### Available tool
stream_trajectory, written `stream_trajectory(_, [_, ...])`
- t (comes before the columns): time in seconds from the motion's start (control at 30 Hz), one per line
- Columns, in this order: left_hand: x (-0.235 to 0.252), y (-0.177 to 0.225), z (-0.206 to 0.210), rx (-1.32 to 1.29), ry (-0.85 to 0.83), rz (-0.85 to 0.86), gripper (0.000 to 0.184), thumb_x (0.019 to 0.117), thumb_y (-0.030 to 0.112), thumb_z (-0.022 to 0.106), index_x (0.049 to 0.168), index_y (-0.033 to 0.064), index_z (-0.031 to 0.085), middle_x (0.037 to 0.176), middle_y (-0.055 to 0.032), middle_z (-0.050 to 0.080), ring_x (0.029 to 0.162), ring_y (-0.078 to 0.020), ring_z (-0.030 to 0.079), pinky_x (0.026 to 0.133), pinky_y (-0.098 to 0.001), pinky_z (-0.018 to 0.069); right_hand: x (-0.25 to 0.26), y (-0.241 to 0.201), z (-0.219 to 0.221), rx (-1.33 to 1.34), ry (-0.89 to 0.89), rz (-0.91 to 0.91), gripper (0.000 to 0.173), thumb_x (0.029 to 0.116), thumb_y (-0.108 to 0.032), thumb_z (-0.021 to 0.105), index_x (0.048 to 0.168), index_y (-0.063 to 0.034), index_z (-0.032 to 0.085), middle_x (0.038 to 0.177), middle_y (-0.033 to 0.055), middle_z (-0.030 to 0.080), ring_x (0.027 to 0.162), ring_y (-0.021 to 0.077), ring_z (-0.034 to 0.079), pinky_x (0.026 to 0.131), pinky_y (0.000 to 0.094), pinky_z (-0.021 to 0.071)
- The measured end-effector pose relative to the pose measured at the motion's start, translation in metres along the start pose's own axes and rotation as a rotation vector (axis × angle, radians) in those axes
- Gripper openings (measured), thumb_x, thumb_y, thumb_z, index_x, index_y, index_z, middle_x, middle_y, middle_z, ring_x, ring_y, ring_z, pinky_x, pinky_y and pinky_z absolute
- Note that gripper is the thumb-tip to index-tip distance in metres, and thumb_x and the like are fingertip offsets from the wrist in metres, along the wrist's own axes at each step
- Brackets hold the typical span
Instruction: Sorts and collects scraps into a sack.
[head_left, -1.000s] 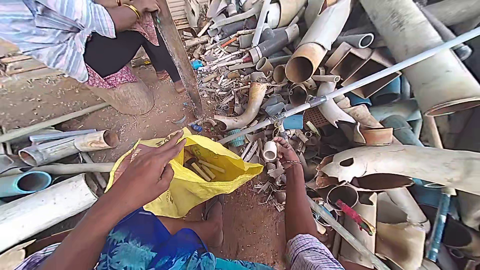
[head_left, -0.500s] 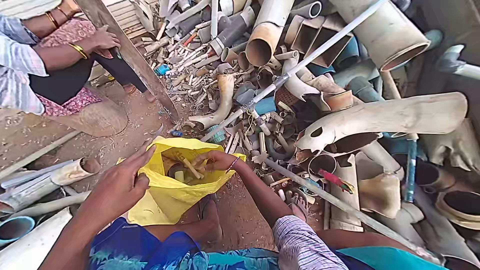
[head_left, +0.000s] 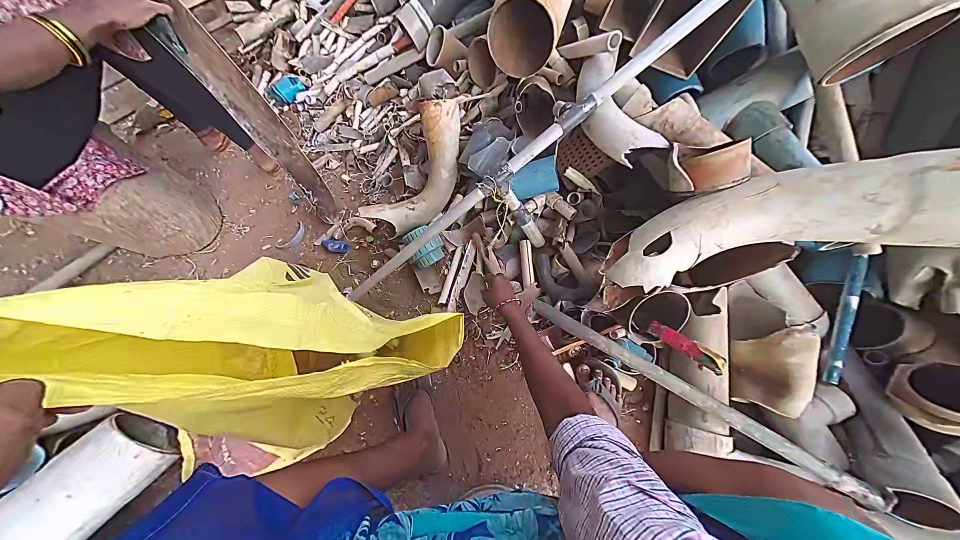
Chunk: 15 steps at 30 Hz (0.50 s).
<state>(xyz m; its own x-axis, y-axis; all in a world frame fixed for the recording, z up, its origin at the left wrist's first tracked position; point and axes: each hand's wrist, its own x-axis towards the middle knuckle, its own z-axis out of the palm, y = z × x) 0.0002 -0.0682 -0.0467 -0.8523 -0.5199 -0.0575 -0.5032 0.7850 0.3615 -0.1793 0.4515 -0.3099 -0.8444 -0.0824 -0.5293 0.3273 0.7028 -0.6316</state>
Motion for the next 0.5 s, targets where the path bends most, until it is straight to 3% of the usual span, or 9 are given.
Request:
stream_trajectory(0.03, [-0.01, 0.011, -0.005, 0.078, -0.016, 0.035, 0.036, 0.1059, 0.015, 0.045, 0.123, -0.016, 0.055, 0.118, -0.0302, 0.06, 0.103, -0.0258, 0.062, 0.089, -0.0397, 0.052, 0.005, -0.003, 0.011, 0.0, -0.012, -0.005, 0.039, 0.0964, -0.009, 0.064, 0.134, 0.0006, 0.062, 0.143, 0.0305, 0.053, 0.129, 0.0455, 0.055, 0.108, 0.0594, 0.0439])
stream_trajectory(0.1, [-0.033, 0.082, -0.008, 0.127, 0.01, -0.107, 0.025, 0.1018, 0.003, 0.051, 0.116, -0.016, 0.06, 0.11, -0.0266, 0.063, 0.096, -0.0201, 0.06, 0.087, -0.0348, 0.05, 0.012, -0.011, 0.029, -0.019, -0.024, -0.022, 0.043, 0.0958, -0.011, 0.065, 0.138, -0.0026, 0.06, 0.147, 0.0294, 0.049, 0.13, 0.045, 0.055, 0.107, 0.0589, 0.0454])
stream_trajectory(0.13, [-0.039, 0.108, -0.006, 0.082, 0.028, -0.124, 0.025, 0.1007, -0.002, 0.051, 0.12, -0.0161, 0.057, 0.107, -0.0252, 0.062, 0.091, -0.0172, 0.059, 0.085, -0.0321, 0.0498, 0.014, -0.017, 0.035, -0.027, -0.022, -0.036, 0.046, 0.0952, -0.01, 0.065, 0.14, -0.0053, 0.059, 0.149, 0.0288, 0.047, 0.129, 0.0454, 0.055, 0.105, 0.0593, 0.0468])
stream_trajectory(0.2, [-0.04, 0.122, -0.003, -0.046, 0.055, 0.009, 0.032, 0.0983, -0.006, 0.047, 0.129, -0.0129, 0.051, 0.094, -0.013, 0.059, 0.072, -0.0025, 0.057, 0.069, -0.0193, 0.0506, 0.018, -0.028, 0.045, -0.085, -0.043, -0.068, 0.053, 0.0948, -0.012, 0.065, 0.147, -0.0127, 0.055, 0.154, 0.0295, 0.039, 0.125, 0.0475, 0.057, 0.1, 0.0607, 0.0497])
stream_trajectory(0.3, [-0.041, 0.119, -0.004, -0.085, 0.045, 0.056, 0.04, 0.0981, -0.005, 0.045, 0.137, -0.0117, 0.047, 0.098, -0.0159, 0.06, 0.072, -0.003, 0.056, 0.069, -0.0216, 0.0504, 0.014, -0.043, 0.059, -0.211, -0.124, -0.149, 0.056, 0.0981, -0.017, 0.065, 0.152, -0.0153, 0.05, 0.163, 0.0262, 0.028, 0.132, 0.0481, 0.051, 0.101, 0.0622, 0.0459])
stream_trajectory(0.37, [-0.041, 0.116, -0.006, -0.045, 0.05, 0.034, 0.04, 0.0981, -0.005, 0.046, 0.138, -0.0102, 0.047, 0.101, -0.0178, 0.059, 0.075, -0.006, 0.057, 0.071, -0.0247, 0.0514, 0.007, -0.048, 0.072, -0.252, -0.117, -0.252, 0.049, 0.1009, -0.017, 0.063, 0.149, -0.0106, 0.054, 0.165, 0.0243, 0.028, 0.144, 0.0497, 0.037, 0.107, 0.0697, 0.0345])
stream_trajectory(0.43, [-0.039, 0.109, -0.007, -0.037, 0.054, 0.032, 0.045, 0.0975, -0.004, 0.046, 0.142, -0.0066, 0.045, 0.109, -0.0208, 0.06, 0.077, -0.0088, 0.057, 0.072, -0.0284, 0.0522, 0.014, -0.049, 0.084, -0.318, -0.228, -0.301, 0.047, 0.1082, -0.019, 0.048, 0.155, -0.0127, 0.046, 0.169, 0.0185, 0.021, 0.155, 0.0458, 0.015, 0.116, 0.074, 0.013])
stream_trajectory(0.5, [-0.04, 0.108, -0.007, -0.052, 0.067, 0.03, 0.055, 0.0985, -0.002, 0.044, 0.153, 0.0016, 0.037, 0.124, -0.0208, 0.057, 0.077, -0.0071, 0.057, 0.069, -0.0271, 0.0522, 0.025, -0.045, 0.098, -0.387, -0.307, -0.308, 0.047, 0.1115, -0.021, 0.039, 0.158, -0.0124, 0.041, 0.17, 0.0164, 0.021, 0.157, 0.0436, 0.009, 0.117, 0.0751, 0.0013])
